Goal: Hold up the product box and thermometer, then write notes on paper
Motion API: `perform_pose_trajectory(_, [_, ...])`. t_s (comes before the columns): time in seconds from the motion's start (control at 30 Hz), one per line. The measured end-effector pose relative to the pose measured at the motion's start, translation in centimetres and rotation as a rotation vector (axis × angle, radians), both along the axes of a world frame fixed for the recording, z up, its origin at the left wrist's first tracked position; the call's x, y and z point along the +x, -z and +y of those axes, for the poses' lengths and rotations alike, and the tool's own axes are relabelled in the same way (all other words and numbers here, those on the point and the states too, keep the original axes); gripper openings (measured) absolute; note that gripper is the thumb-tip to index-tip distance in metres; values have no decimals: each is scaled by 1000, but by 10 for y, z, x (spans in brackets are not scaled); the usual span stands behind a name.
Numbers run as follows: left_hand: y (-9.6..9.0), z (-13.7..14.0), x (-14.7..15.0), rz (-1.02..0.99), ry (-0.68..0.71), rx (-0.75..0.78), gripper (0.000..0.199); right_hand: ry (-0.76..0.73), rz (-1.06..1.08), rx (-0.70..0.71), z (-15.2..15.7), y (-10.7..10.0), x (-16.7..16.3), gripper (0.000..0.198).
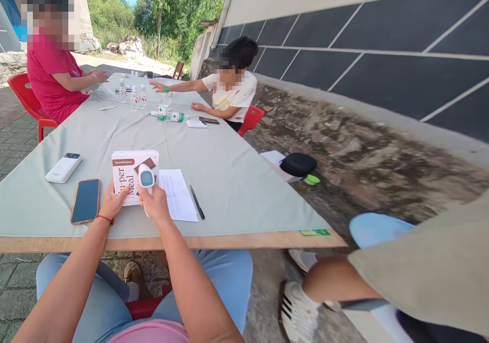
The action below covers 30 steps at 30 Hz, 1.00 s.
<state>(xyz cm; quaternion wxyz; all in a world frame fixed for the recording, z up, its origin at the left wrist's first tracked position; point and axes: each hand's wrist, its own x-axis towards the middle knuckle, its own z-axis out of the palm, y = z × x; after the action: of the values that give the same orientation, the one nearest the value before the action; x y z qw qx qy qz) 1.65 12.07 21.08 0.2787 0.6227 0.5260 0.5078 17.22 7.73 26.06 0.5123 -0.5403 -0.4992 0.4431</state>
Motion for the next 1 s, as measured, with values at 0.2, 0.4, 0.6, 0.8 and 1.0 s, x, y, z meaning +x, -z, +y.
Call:
perform_pose_trajectory(0.2, [-1, 0, 0, -16, 38, 22, 50, 1, 11, 1, -2, -4, 0, 33])
perform_pose_trajectory(0.4, [0, 0, 0, 0, 12, 12, 48, 4, 26, -23, -3, -5, -1, 33])
perform_pose_trajectory(0.6, [1, 1, -1, 19, 15, 3, 48, -5, 23, -12, -4, -6, 0, 32])
perform_pose_trajectory(0.8, [0, 1, 0, 11, 17, 15, 48, -3, 28, -2, -2, -3, 1, 30])
perform_pose_trajectory(1.0, [6, 3, -2, 4, 15, -8, 47, -11, 89, 9, -3, 2, 2, 27])
